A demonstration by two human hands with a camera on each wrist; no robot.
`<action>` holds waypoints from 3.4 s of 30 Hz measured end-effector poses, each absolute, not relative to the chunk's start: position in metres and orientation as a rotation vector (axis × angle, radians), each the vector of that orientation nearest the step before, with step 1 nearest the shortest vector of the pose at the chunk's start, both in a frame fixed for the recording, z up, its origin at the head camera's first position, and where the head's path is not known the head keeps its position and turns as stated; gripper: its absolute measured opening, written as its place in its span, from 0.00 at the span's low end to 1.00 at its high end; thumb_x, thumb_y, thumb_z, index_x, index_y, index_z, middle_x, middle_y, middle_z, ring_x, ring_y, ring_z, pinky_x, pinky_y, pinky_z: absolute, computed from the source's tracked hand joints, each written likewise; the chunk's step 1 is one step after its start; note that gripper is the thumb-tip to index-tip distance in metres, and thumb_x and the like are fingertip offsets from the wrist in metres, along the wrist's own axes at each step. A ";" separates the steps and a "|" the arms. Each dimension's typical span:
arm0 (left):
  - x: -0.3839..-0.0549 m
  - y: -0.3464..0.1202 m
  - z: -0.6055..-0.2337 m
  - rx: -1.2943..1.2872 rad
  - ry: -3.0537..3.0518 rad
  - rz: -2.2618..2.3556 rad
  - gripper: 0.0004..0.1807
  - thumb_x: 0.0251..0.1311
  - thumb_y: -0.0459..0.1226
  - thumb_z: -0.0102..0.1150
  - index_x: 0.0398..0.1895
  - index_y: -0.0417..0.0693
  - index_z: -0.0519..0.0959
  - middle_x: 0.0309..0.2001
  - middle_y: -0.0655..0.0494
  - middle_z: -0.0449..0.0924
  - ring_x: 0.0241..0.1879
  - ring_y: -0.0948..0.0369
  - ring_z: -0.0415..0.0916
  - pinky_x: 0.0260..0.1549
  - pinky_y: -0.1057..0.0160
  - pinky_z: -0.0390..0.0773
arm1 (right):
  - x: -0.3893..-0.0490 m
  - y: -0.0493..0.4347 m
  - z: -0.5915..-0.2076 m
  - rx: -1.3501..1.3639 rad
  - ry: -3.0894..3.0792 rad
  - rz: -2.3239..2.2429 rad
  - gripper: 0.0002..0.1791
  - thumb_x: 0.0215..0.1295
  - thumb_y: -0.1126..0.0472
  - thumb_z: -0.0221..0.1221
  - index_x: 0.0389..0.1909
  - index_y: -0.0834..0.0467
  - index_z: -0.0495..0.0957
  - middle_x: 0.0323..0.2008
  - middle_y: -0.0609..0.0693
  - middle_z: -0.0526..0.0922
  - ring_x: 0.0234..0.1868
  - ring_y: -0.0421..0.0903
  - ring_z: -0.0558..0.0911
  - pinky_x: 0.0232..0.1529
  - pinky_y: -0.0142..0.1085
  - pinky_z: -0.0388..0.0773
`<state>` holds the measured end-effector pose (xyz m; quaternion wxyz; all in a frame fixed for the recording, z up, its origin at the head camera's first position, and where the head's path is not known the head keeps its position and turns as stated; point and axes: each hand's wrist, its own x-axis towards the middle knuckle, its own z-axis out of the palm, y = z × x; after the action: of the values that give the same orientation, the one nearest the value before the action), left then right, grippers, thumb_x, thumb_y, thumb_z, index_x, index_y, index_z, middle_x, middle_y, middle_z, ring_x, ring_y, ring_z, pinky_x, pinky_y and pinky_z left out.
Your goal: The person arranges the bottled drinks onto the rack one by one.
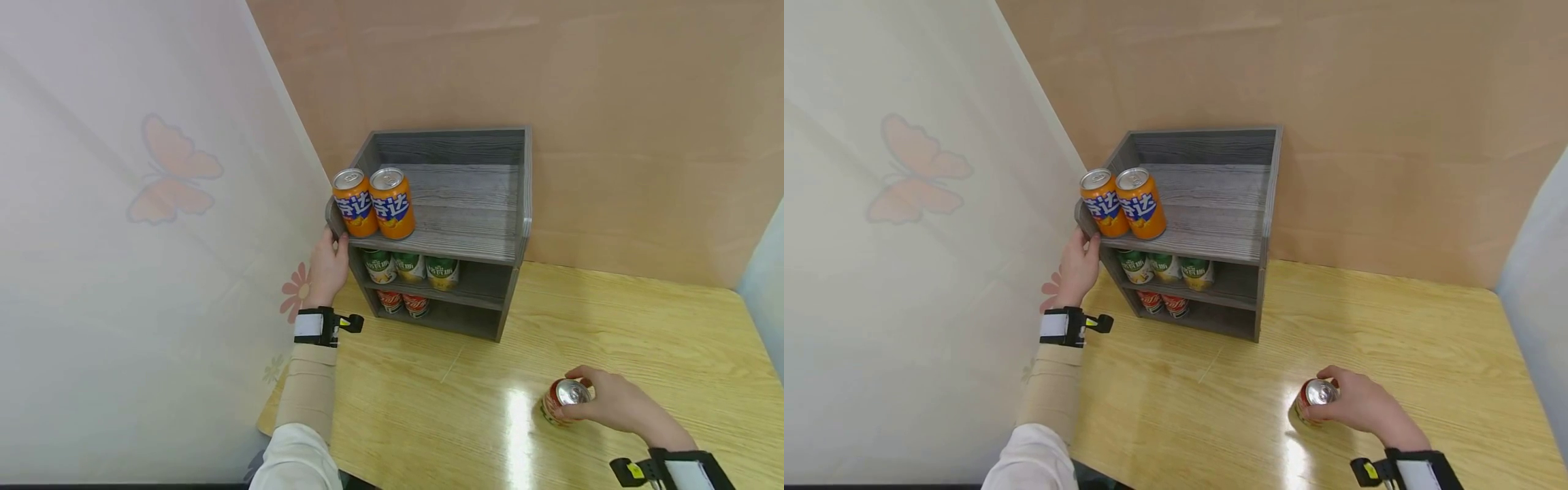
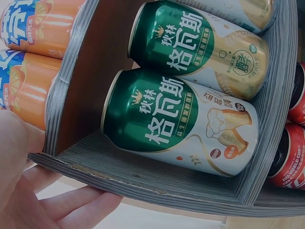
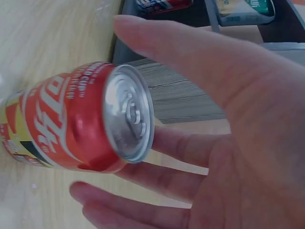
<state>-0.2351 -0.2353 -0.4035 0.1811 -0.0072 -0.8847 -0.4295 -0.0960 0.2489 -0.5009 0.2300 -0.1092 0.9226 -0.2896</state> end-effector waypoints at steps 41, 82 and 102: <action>-0.239 -0.237 -0.409 -0.040 -2.470 -1.209 0.23 0.80 0.43 0.45 0.71 0.41 0.68 0.68 0.43 0.72 0.67 0.50 0.70 0.59 0.46 0.75 | -0.075 0.240 -0.557 -0.026 2.666 -0.974 0.45 0.46 0.48 0.79 0.54 0.75 0.70 0.40 0.61 0.84 0.37 0.55 0.84 0.31 0.46 0.80; -0.237 -0.235 -0.406 -0.031 -2.486 -1.196 0.23 0.80 0.43 0.45 0.71 0.42 0.68 0.69 0.45 0.71 0.67 0.51 0.70 0.59 0.48 0.75 | -0.107 0.149 -0.526 -0.365 2.789 -1.321 0.41 0.43 0.66 0.79 0.61 0.63 0.74 0.48 0.64 0.83 0.41 0.56 0.85 0.34 0.43 0.84; -0.236 -0.233 -0.404 -0.024 -2.469 -1.221 0.22 0.80 0.39 0.45 0.71 0.40 0.68 0.68 0.43 0.72 0.67 0.51 0.70 0.60 0.48 0.74 | -0.143 0.091 -0.561 -0.544 2.964 -1.361 0.46 0.41 0.72 0.80 0.64 0.65 0.68 0.65 0.62 0.75 0.53 0.63 0.82 0.46 0.55 0.83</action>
<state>-0.2363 -0.2330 -0.4040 0.1923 -0.0085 -0.8795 -0.4351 -0.1430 0.0906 -0.5608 -0.0825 -0.1638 0.8934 -0.4101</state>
